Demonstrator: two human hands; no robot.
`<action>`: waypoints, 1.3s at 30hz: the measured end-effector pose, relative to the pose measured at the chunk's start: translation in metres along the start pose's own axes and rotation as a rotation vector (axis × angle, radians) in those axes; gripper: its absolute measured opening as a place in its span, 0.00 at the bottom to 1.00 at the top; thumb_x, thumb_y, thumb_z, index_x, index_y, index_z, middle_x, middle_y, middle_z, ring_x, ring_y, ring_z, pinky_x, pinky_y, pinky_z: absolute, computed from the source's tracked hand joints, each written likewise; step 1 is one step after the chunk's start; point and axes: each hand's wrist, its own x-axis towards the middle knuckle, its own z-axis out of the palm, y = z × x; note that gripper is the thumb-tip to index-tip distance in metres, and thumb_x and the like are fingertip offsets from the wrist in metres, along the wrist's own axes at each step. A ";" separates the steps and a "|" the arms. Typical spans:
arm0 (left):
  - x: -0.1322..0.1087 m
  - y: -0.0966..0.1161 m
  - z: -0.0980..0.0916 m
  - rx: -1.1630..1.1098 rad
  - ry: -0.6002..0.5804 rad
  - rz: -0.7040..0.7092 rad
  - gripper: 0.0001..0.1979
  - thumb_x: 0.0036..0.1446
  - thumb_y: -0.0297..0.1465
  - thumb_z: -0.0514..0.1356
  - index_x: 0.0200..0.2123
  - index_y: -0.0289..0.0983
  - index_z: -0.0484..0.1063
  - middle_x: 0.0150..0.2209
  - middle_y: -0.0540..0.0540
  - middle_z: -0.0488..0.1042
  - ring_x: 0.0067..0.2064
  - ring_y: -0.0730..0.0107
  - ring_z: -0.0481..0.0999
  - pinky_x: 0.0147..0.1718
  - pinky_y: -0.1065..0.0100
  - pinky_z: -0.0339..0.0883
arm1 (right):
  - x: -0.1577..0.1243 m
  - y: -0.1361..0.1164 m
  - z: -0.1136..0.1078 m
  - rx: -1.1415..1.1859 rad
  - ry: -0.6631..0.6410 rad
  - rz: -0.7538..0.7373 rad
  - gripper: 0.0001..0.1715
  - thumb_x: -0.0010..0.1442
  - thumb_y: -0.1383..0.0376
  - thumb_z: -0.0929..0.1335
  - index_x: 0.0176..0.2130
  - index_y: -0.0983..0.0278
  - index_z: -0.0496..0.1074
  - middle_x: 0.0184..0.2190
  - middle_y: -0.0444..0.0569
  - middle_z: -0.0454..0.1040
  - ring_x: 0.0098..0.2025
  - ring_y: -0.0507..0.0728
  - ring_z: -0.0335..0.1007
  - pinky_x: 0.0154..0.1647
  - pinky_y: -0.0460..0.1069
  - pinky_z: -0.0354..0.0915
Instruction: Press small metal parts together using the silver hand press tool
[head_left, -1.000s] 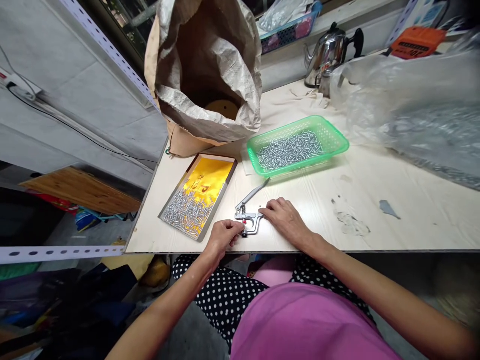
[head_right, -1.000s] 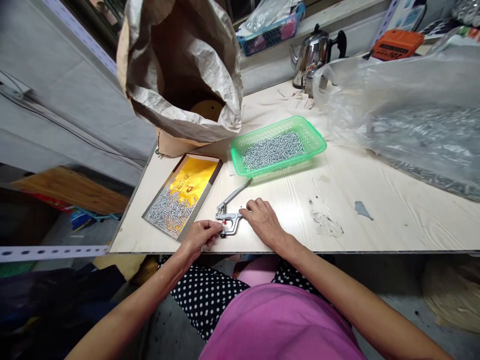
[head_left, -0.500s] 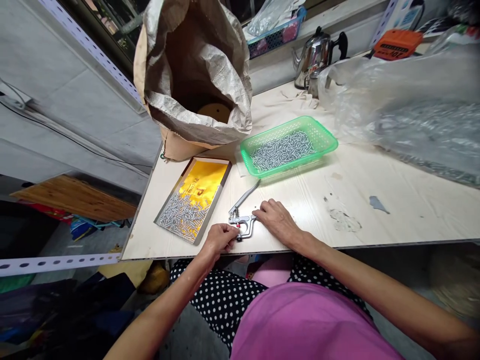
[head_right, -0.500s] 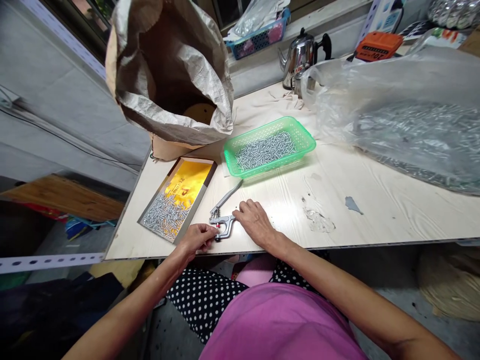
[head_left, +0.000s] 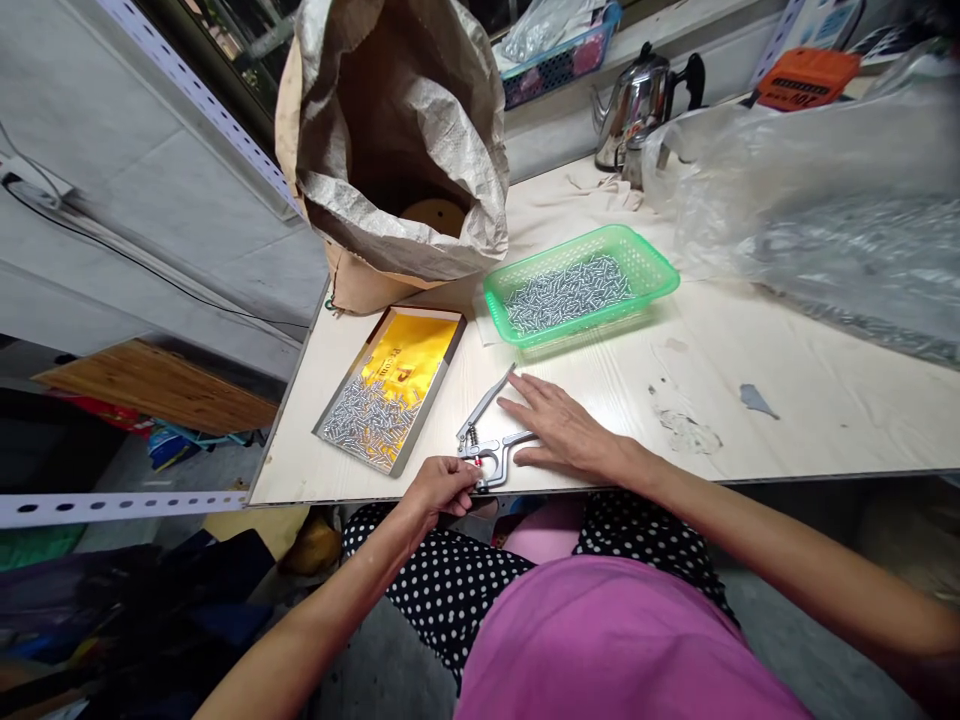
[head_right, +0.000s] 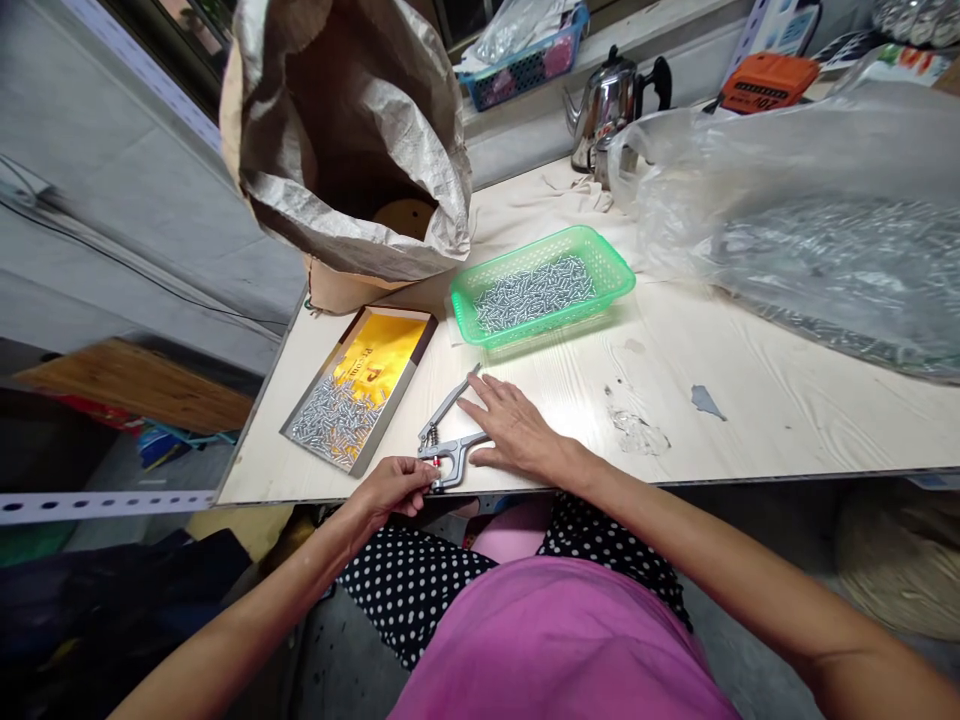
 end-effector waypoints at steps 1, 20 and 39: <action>0.000 -0.001 0.001 -0.004 0.015 0.002 0.18 0.47 0.42 0.69 0.28 0.32 0.72 0.14 0.54 0.67 0.14 0.82 0.63 0.15 0.79 0.57 | 0.004 0.005 -0.001 -0.005 -0.021 -0.021 0.49 0.52 0.48 0.73 0.64 0.66 0.56 0.68 0.65 0.45 0.67 0.72 0.40 0.61 0.65 0.51; -0.004 0.001 0.006 -0.034 0.066 -0.017 0.09 0.55 0.33 0.64 0.30 0.32 0.72 0.13 0.55 0.66 0.13 0.82 0.62 0.15 0.78 0.57 | 0.054 0.026 -0.011 -0.161 -0.316 -0.151 0.52 0.43 0.41 0.73 0.55 0.73 0.65 0.49 0.62 0.66 0.49 0.68 0.60 0.50 0.60 0.58; 0.009 0.028 0.027 1.059 0.363 0.952 0.30 0.56 0.35 0.64 0.59 0.34 0.59 0.57 0.37 0.65 0.57 0.53 0.63 0.53 0.54 0.64 | 0.031 0.009 -0.020 -0.101 -0.287 -0.071 0.32 0.51 0.50 0.74 0.45 0.71 0.70 0.44 0.58 0.68 0.46 0.63 0.62 0.42 0.54 0.60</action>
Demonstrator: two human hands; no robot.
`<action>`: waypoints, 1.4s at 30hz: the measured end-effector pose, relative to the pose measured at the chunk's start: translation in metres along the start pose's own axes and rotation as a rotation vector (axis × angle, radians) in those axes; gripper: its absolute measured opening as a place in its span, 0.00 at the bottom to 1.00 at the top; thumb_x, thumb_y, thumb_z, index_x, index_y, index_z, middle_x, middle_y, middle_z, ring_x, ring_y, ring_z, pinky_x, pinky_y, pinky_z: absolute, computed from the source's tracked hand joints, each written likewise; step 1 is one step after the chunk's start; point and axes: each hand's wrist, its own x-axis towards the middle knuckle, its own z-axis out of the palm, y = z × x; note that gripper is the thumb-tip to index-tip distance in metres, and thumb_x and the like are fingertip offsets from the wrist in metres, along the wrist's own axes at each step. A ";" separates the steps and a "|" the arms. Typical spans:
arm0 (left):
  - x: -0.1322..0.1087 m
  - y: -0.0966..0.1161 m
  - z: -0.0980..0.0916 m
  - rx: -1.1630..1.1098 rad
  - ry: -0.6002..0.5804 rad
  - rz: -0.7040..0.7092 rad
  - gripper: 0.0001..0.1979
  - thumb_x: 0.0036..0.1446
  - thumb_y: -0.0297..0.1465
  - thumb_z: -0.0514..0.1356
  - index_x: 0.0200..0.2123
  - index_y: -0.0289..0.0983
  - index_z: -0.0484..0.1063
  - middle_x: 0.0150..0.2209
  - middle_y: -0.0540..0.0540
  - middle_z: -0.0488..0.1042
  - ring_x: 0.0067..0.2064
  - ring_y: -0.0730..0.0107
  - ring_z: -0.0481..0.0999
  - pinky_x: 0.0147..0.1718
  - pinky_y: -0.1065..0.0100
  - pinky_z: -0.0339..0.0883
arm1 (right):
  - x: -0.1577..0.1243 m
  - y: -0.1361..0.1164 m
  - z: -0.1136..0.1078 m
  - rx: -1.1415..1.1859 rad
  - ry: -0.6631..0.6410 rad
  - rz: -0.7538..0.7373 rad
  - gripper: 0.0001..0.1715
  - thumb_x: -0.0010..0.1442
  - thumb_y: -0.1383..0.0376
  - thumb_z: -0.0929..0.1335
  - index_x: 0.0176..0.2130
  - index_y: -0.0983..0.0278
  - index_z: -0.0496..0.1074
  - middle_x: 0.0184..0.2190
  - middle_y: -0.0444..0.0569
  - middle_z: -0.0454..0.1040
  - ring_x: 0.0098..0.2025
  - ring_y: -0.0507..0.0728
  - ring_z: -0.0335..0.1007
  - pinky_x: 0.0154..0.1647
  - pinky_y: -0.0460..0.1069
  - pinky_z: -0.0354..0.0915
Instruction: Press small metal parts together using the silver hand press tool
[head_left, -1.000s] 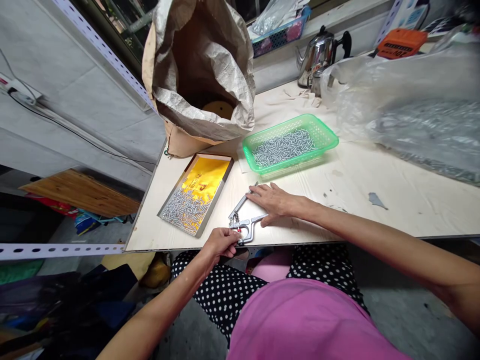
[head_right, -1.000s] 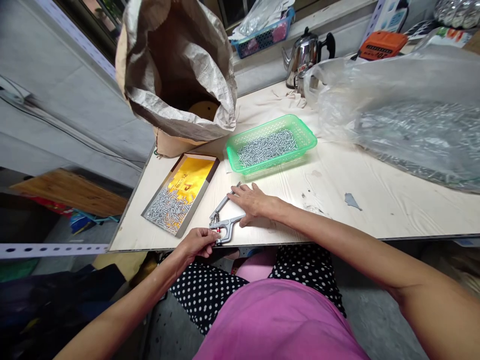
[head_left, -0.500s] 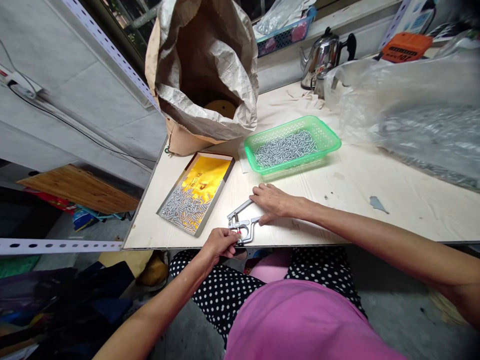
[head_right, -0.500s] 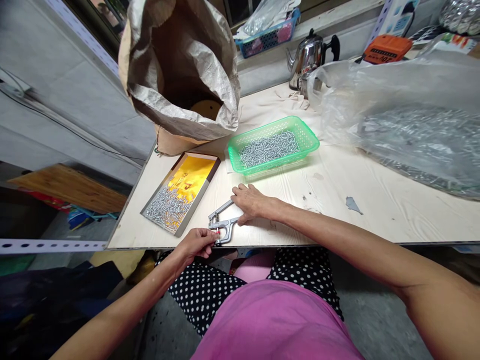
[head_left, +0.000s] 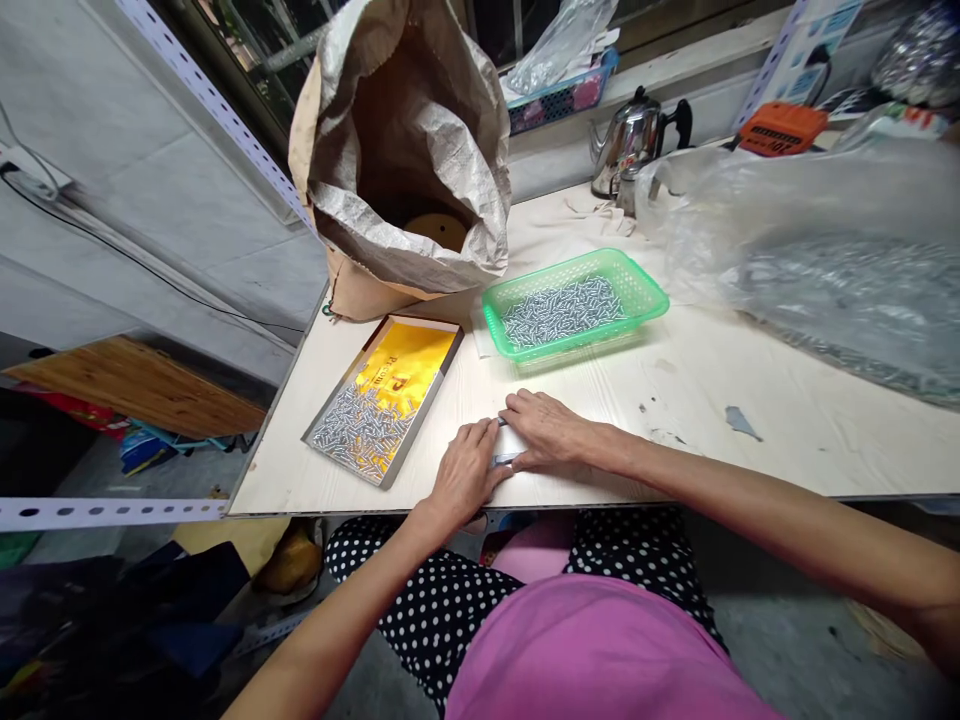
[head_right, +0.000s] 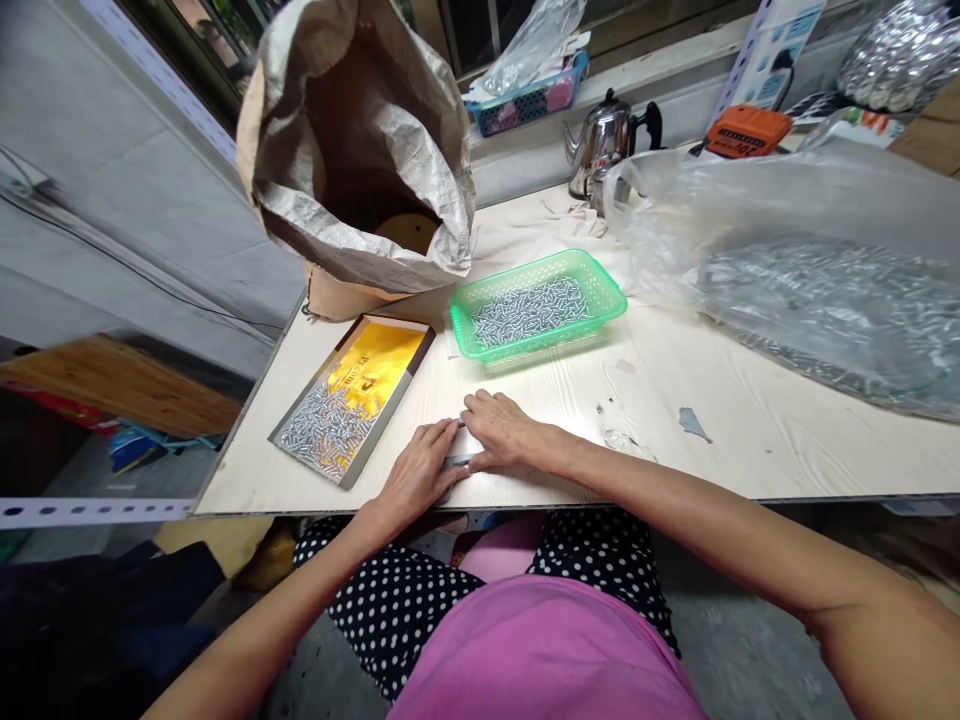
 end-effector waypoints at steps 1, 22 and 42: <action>0.005 -0.003 0.002 0.009 -0.018 0.011 0.30 0.56 0.35 0.63 0.60 0.34 0.58 0.56 0.38 0.65 0.55 0.53 0.64 0.52 0.55 0.65 | -0.002 0.002 0.001 -0.001 -0.004 0.000 0.35 0.49 0.50 0.75 0.47 0.71 0.69 0.44 0.58 0.68 0.46 0.64 0.62 0.43 0.54 0.61; 0.028 -0.008 0.013 -0.105 0.003 -0.008 0.10 0.58 0.36 0.62 0.39 0.37 0.74 0.37 0.46 0.72 0.42 0.62 0.68 0.41 0.64 0.64 | -0.021 -0.009 0.008 -0.021 -0.025 0.107 0.08 0.64 0.70 0.64 0.37 0.68 0.73 0.37 0.53 0.72 0.42 0.59 0.65 0.41 0.51 0.61; -0.011 0.036 0.053 -0.267 0.231 0.166 0.10 0.63 0.33 0.57 0.45 0.36 0.72 0.53 0.42 0.73 0.61 0.56 0.65 0.62 0.48 0.53 | -0.031 0.041 0.003 -0.109 0.113 0.201 0.13 0.65 0.71 0.60 0.35 0.66 0.73 0.33 0.53 0.72 0.40 0.60 0.64 0.39 0.50 0.58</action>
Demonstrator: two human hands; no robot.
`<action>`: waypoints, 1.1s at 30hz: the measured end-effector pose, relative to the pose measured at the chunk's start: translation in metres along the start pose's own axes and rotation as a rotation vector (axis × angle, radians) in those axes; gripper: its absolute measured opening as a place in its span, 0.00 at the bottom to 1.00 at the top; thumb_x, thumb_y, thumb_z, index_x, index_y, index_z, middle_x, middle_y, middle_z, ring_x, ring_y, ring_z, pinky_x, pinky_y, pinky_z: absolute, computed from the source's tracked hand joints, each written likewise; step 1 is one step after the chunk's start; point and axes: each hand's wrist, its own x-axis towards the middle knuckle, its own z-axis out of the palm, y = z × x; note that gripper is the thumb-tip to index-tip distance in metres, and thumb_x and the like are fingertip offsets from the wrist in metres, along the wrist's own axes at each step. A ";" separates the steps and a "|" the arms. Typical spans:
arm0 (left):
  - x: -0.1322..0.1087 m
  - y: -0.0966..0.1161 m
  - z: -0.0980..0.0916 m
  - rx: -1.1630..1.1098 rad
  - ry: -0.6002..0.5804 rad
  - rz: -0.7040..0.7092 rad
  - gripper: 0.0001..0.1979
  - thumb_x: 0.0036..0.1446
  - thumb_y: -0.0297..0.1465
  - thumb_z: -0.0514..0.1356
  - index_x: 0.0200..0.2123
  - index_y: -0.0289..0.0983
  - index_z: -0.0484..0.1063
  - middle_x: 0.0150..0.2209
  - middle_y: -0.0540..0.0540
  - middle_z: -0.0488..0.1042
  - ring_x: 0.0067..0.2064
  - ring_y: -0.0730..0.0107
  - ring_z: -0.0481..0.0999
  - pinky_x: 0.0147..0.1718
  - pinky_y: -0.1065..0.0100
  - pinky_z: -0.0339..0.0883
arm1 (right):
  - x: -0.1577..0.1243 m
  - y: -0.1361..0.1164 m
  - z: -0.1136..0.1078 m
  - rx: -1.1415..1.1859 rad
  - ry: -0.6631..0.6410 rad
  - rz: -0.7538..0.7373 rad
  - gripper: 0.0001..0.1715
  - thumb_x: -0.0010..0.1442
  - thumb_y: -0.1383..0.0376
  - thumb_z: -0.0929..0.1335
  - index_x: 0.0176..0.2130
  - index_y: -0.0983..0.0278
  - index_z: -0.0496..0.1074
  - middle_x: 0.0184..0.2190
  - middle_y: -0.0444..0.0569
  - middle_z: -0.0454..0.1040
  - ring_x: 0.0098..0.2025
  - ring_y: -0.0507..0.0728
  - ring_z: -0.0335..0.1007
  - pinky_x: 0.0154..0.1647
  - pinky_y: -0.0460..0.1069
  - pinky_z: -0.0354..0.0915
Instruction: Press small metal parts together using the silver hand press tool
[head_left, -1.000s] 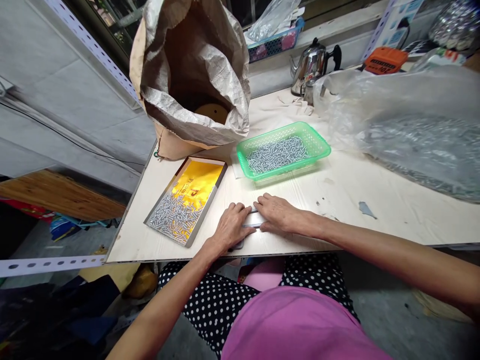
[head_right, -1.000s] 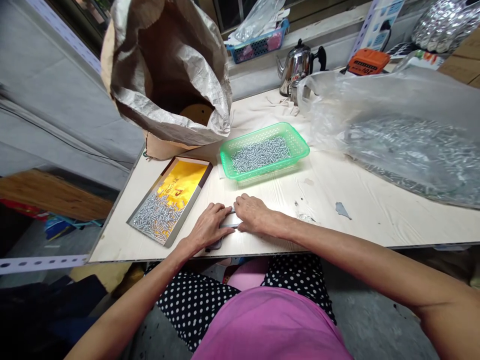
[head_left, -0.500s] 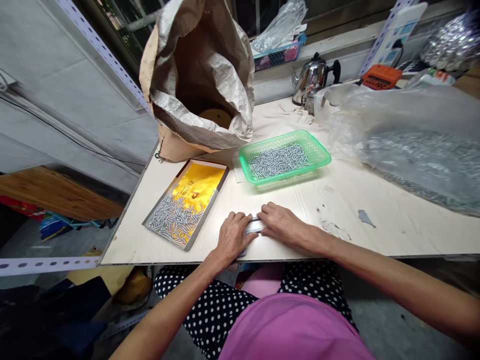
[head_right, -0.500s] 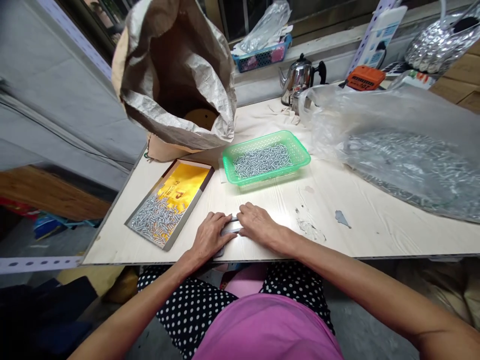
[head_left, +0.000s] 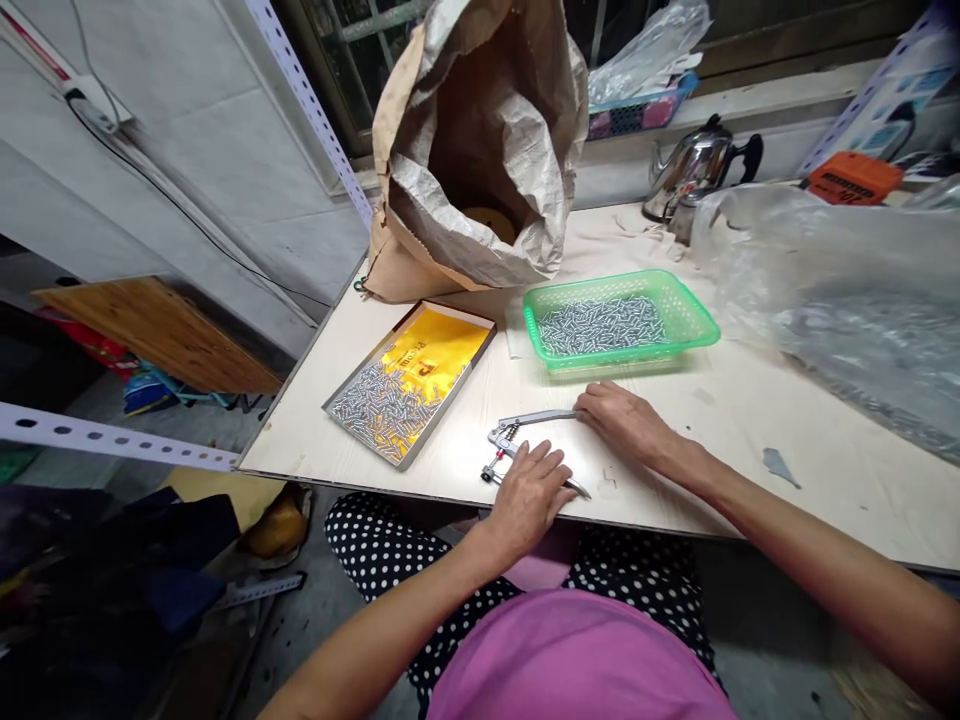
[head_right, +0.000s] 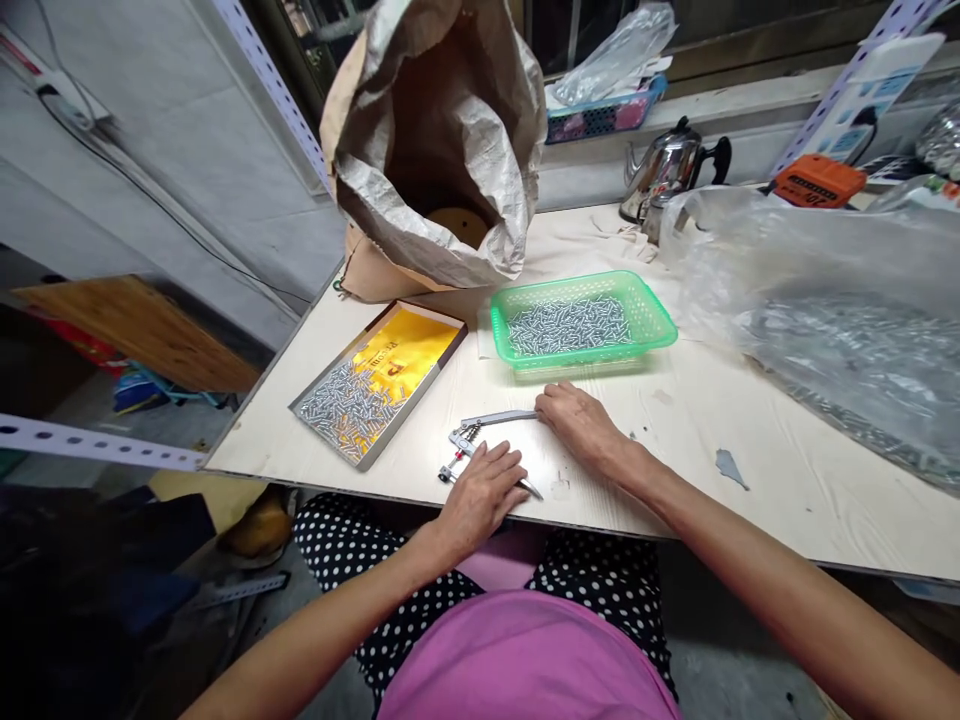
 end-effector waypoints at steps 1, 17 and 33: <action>0.002 0.001 -0.001 -0.008 0.003 -0.001 0.10 0.63 0.33 0.57 0.45 0.36 0.72 0.53 0.42 0.73 0.61 0.56 0.65 0.62 0.48 0.53 | 0.006 -0.005 -0.004 -0.027 -0.007 0.026 0.13 0.65 0.71 0.61 0.35 0.67 0.74 0.34 0.54 0.71 0.40 0.60 0.64 0.38 0.51 0.57; -0.011 -0.009 0.031 0.022 -0.089 -0.128 0.16 0.59 0.25 0.52 0.47 0.37 0.74 0.43 0.38 0.78 0.45 0.53 0.76 0.46 0.56 0.72 | 0.069 -0.120 0.012 0.008 -0.130 -0.572 0.08 0.62 0.71 0.64 0.34 0.64 0.73 0.36 0.50 0.72 0.39 0.57 0.66 0.40 0.51 0.60; 0.015 -0.037 -0.086 0.176 0.277 -0.281 0.13 0.66 0.29 0.51 0.38 0.37 0.75 0.39 0.43 0.76 0.42 0.63 0.73 0.45 0.61 0.68 | 0.033 0.037 -0.058 -0.092 0.377 0.068 0.23 0.68 0.55 0.55 0.47 0.63 0.71 0.41 0.57 0.70 0.32 0.60 0.69 0.25 0.52 0.62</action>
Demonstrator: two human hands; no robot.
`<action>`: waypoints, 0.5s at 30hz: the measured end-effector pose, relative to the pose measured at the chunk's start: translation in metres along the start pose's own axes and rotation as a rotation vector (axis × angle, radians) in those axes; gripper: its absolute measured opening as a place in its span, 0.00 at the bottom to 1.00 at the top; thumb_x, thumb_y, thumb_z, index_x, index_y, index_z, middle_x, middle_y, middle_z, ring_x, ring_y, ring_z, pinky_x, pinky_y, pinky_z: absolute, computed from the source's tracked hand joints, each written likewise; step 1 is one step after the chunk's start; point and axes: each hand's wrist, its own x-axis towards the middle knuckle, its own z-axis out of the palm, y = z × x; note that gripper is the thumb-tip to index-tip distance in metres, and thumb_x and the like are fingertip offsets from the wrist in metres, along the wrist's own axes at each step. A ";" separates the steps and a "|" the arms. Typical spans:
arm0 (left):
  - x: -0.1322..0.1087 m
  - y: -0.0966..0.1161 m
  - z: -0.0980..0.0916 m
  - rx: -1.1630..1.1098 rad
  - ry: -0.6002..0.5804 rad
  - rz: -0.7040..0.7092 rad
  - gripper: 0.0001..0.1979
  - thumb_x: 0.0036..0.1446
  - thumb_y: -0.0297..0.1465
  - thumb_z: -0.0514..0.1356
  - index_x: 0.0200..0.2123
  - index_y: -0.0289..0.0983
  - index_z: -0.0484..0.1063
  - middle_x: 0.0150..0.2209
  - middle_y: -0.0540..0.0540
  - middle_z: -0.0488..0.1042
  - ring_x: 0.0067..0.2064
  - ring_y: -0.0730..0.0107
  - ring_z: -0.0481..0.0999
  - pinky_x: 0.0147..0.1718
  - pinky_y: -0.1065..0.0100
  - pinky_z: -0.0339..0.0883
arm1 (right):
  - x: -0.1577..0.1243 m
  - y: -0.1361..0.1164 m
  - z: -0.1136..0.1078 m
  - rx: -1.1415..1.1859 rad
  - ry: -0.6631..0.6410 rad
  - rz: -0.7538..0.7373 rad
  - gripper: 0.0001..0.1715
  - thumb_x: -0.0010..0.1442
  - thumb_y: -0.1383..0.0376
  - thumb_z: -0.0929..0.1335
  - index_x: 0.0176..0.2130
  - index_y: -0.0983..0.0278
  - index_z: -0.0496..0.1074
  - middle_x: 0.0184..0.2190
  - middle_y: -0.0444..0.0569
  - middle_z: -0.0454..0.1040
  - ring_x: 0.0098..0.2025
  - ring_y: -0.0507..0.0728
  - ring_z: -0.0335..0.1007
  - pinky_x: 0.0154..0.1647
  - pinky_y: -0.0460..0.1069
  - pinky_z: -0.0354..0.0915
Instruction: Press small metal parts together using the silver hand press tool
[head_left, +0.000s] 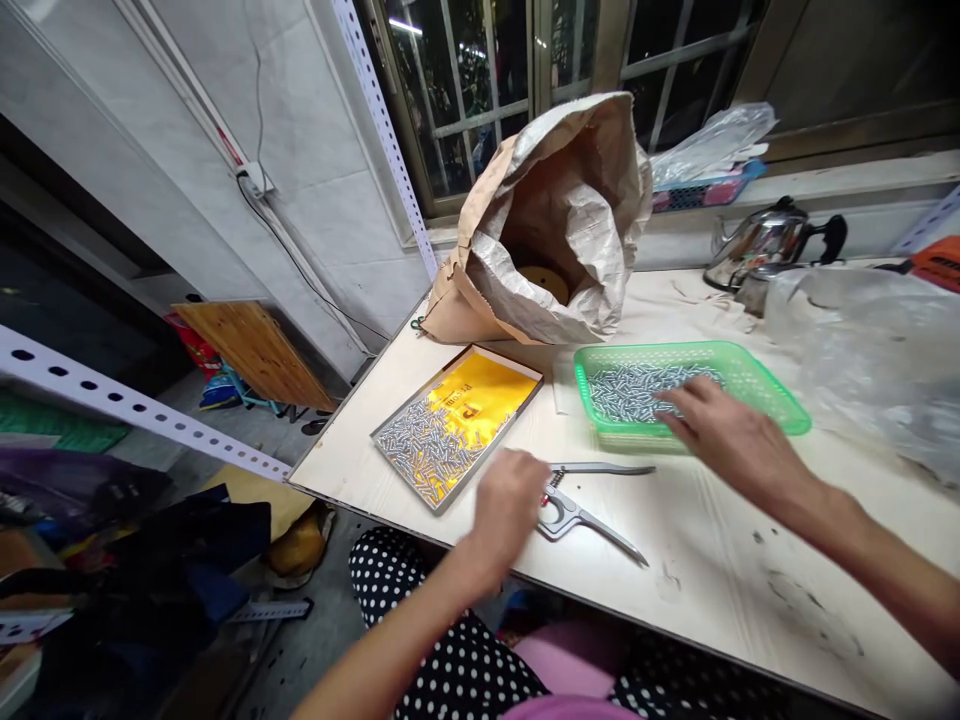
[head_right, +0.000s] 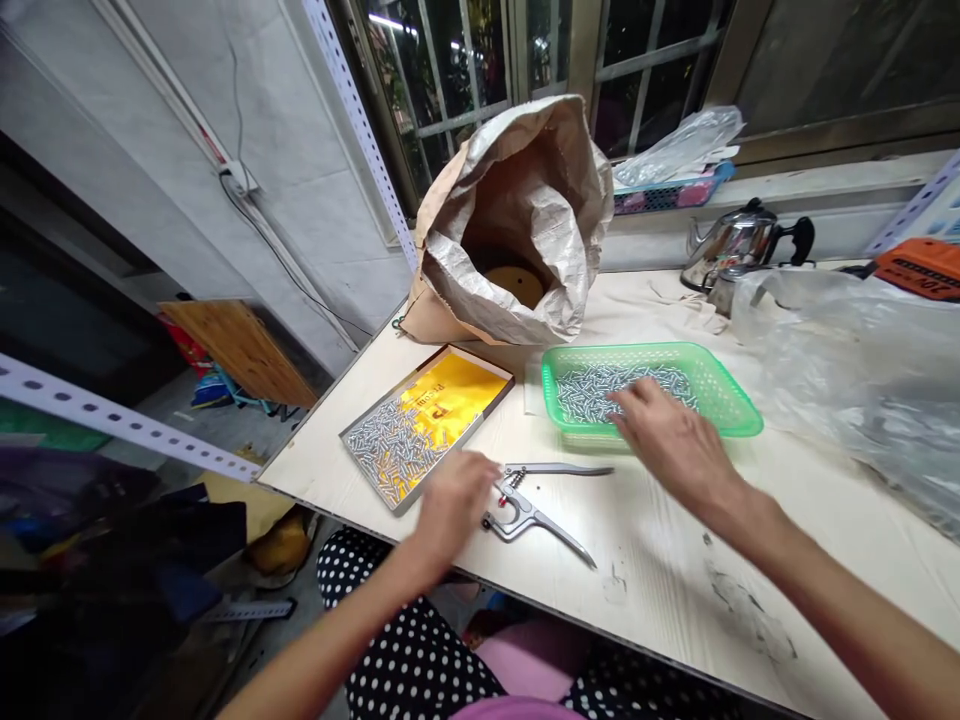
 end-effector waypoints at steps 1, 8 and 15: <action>0.008 -0.018 -0.012 0.060 0.004 -0.135 0.12 0.65 0.29 0.52 0.37 0.37 0.76 0.37 0.43 0.77 0.42 0.62 0.73 0.44 0.62 0.67 | -0.018 -0.012 0.006 0.091 -0.019 -0.029 0.22 0.69 0.55 0.55 0.47 0.62 0.71 0.40 0.55 0.70 0.33 0.59 0.70 0.27 0.52 0.65; 0.050 -0.096 -0.023 0.359 -0.268 -0.543 0.16 0.62 0.39 0.55 0.30 0.35 0.77 0.36 0.40 0.78 0.42 0.59 0.75 0.37 0.66 0.63 | -0.098 -0.100 0.046 0.368 -0.212 0.031 0.17 0.68 0.55 0.58 0.49 0.60 0.67 0.42 0.50 0.71 0.35 0.57 0.74 0.29 0.50 0.69; 0.069 -0.094 0.000 0.349 -0.349 -0.625 0.10 0.53 0.35 0.62 0.33 0.34 0.78 0.37 0.38 0.79 0.43 0.55 0.76 0.36 0.65 0.64 | -0.091 -0.107 0.063 0.244 -0.260 0.055 0.09 0.67 0.61 0.61 0.41 0.60 0.69 0.37 0.48 0.69 0.35 0.56 0.73 0.30 0.49 0.67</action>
